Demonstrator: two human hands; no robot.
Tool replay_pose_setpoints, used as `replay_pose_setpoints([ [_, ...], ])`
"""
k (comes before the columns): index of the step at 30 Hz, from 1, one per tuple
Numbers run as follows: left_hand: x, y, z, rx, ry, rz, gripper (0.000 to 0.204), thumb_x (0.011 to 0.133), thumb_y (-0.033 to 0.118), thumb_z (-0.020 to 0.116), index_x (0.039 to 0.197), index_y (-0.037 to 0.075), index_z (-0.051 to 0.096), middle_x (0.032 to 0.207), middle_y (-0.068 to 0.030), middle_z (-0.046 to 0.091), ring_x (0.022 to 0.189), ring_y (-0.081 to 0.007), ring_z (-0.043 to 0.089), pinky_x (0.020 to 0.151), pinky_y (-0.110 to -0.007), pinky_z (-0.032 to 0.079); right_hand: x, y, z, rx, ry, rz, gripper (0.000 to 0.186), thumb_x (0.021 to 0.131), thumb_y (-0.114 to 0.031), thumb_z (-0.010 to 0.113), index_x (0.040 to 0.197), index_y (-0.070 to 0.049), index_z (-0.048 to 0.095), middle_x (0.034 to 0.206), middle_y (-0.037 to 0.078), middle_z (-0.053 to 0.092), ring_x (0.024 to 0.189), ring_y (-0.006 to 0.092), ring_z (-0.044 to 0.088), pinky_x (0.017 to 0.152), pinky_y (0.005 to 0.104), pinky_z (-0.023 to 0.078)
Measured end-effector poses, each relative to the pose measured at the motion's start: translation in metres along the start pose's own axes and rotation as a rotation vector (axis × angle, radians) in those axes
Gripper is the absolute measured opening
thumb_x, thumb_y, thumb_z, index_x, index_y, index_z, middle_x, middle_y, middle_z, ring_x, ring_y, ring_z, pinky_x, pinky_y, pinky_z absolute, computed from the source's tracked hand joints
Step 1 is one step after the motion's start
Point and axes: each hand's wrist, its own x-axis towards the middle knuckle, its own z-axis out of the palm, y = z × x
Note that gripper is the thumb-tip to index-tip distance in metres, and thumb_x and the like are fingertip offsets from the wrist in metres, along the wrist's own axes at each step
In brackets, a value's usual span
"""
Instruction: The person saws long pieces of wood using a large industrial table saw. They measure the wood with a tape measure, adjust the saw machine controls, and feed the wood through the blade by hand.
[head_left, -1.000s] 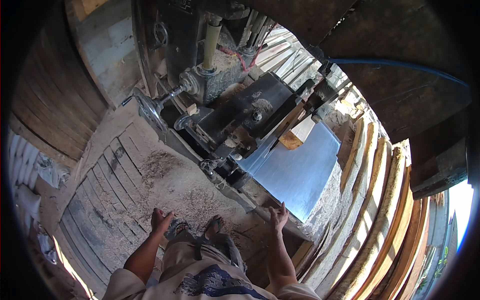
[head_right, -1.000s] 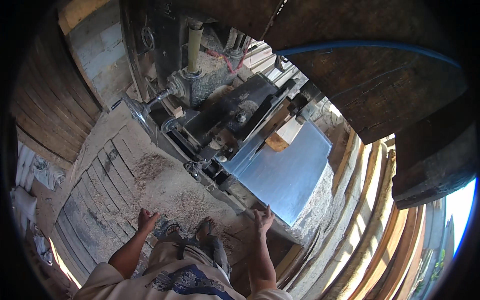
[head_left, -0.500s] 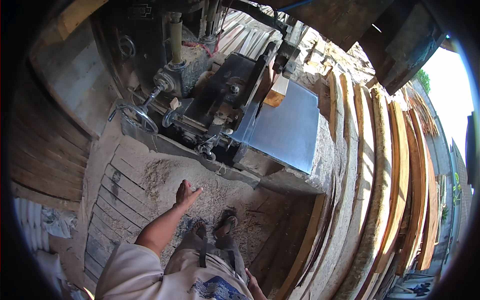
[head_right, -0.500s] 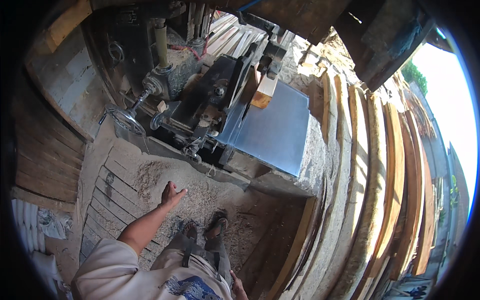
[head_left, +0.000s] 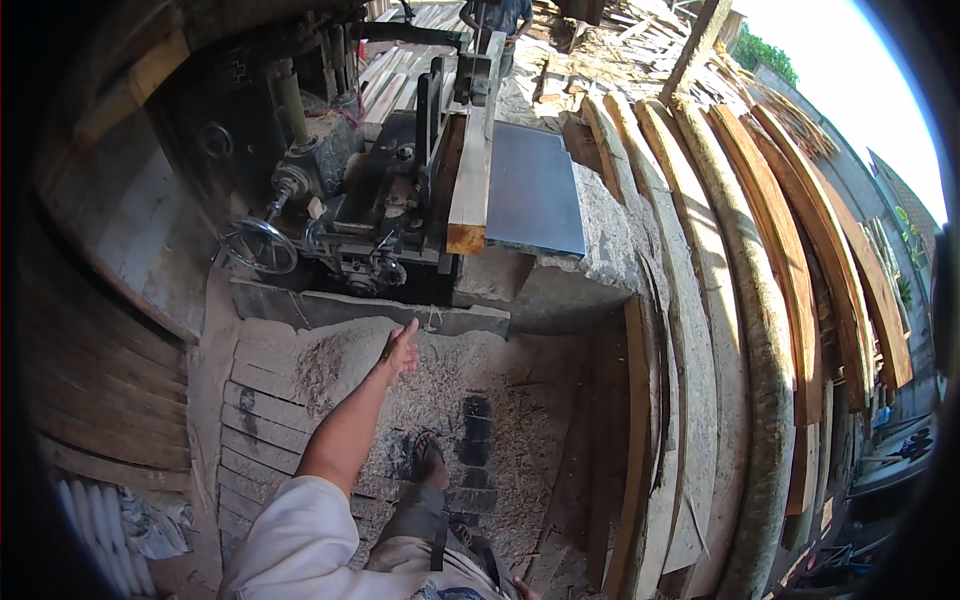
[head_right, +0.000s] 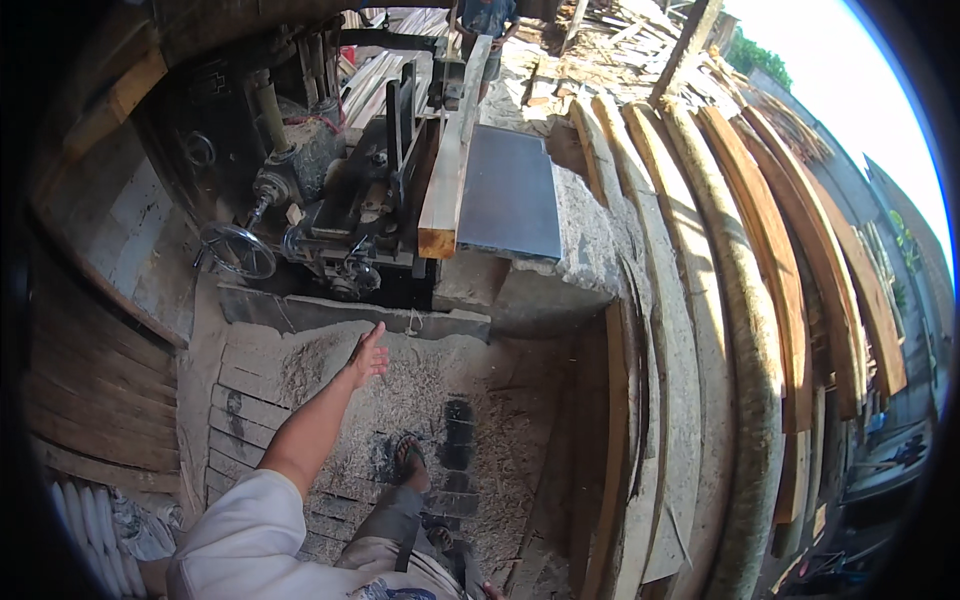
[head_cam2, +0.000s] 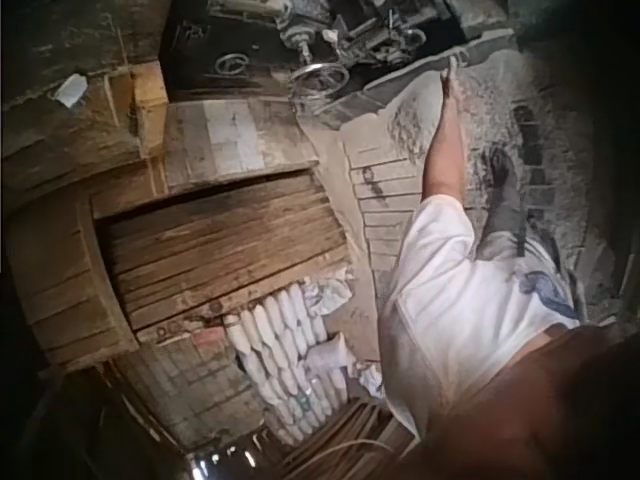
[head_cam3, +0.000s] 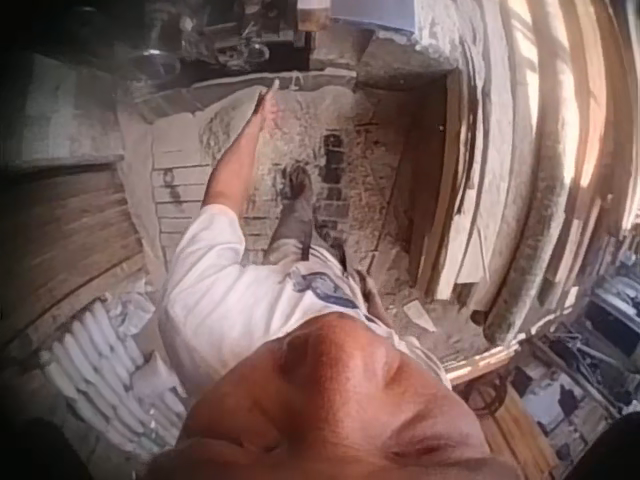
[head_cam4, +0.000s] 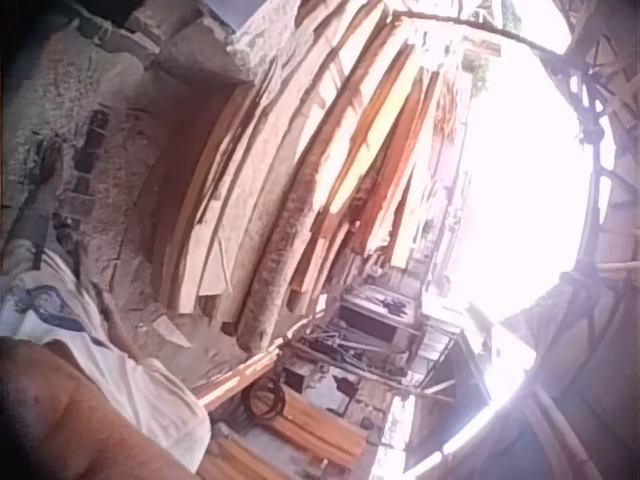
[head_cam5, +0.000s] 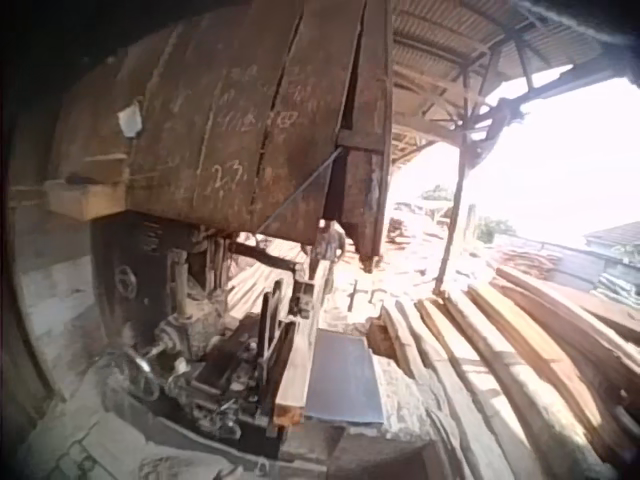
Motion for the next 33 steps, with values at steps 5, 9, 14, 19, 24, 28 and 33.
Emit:
replay_pose_setpoints([
  [5, -0.041, 0.014, 0.013, -0.007, -0.038, 0.089, 0.115, 0.063, 0.087, 0.055, 0.15, 0.02, 0.019, 0.142, -0.0252, 0.037, 0.12, -0.0415, 0.045, 0.097, -0.05, 0.038, -0.024, 0.079, -0.048, -0.047, 0.018, -0.03, 0.055, 0.085, -0.048, 0.067, 0.118, -0.005, 0.062, 0.107, 0.016, 0.067, 0.093, 0.0301, 0.065, 0.082, 0.0434, 0.051],
  [9, -0.095, -0.009, 0.028, 0.048, -0.12, 0.1, 0.121, 0.06, 0.092, 0.049, 0.151, 0.017, 0.022, 0.146, -0.027, 0.033, 0.129, -0.0433, 0.038, 0.103, -0.054, 0.03, -0.057, 0.136, -0.095, -0.129, 0.069, -0.026, 0.057, 0.085, -0.049, 0.067, 0.12, -0.005, 0.061, 0.108, 0.016, 0.066, 0.093, 0.0305, 0.065, 0.082, 0.0437, 0.051],
  [14, -0.206, -0.129, 0.039, -0.297, -0.297, 0.197, 0.075, 0.073, 0.054, 0.065, 0.131, 0.009, 0.05, 0.12, -0.013, 0.06, 0.109, -0.0268, 0.058, 0.092, -0.043, 0.046, -0.096, 0.223, -0.155, -0.249, 0.136, 0.07, 0.059, 0.084, -0.05, 0.067, 0.121, -0.005, 0.06, 0.109, 0.016, 0.066, 0.094, 0.0309, 0.065, 0.082, 0.0441, 0.051],
  [19, -0.342, -0.252, 0.028, -0.095, -0.184, 0.267, 0.08, 0.076, 0.061, 0.06, 0.139, 0.013, 0.045, 0.136, -0.0099, 0.048, 0.127, -0.0244, 0.043, 0.106, -0.042, 0.031, -0.088, 0.245, -0.198, -0.419, 0.203, -0.005, 0.061, 0.084, -0.051, 0.067, 0.123, -0.005, 0.059, 0.11, 0.017, 0.065, 0.094, 0.0313, 0.065, 0.081, 0.0445, 0.05],
  [24, -0.489, -0.398, 0.022, -0.212, -0.179, 0.309, 0.067, 0.082, 0.047, 0.063, 0.131, 0.004, 0.045, 0.123, -0.0106, 0.053, 0.118, -0.0225, 0.049, 0.102, -0.036, 0.036, -0.107, 0.14, -0.051, -0.279, -0.075, -0.518, 0.076, 0.087, -0.06, 0.055, 0.14, -0.007, 0.041, 0.118, 0.015, 0.06, 0.091, 0.0263, 0.063, 0.077, 0.0406, 0.048],
  [28, -0.617, -0.524, -0.021, -0.249, -0.214, 0.263, 0.071, 0.085, 0.037, 0.06, 0.142, 0.003, 0.033, 0.13, -0.0127, 0.05, 0.121, -0.0236, 0.047, 0.104, -0.035, 0.035, -0.148, 0.092, 0.095, -0.19, -0.348, -0.664, 0.092, 0.081, -0.079, 0.043, 0.152, -0.025, 0.02, 0.143, 0.017, 0.04, 0.124, 0.0334, 0.045, 0.099, 0.0548, 0.035],
  [33, -0.763, -0.673, -0.053, -0.144, -0.197, 0.336, 0.075, 0.085, 0.033, 0.059, 0.146, 0.005, 0.027, 0.137, -0.0142, 0.043, 0.125, -0.026, 0.044, 0.103, -0.037, 0.037, -0.149, 0.135, 0.14, 0.007, -0.6, -0.818, 0.096, 0.087, -0.061, 0.055, 0.152, -0.005, 0.012, 0.156, 0.015, 0.019, 0.14, 0.0272, 0.026, 0.114, 0.0397, 0.02],
])
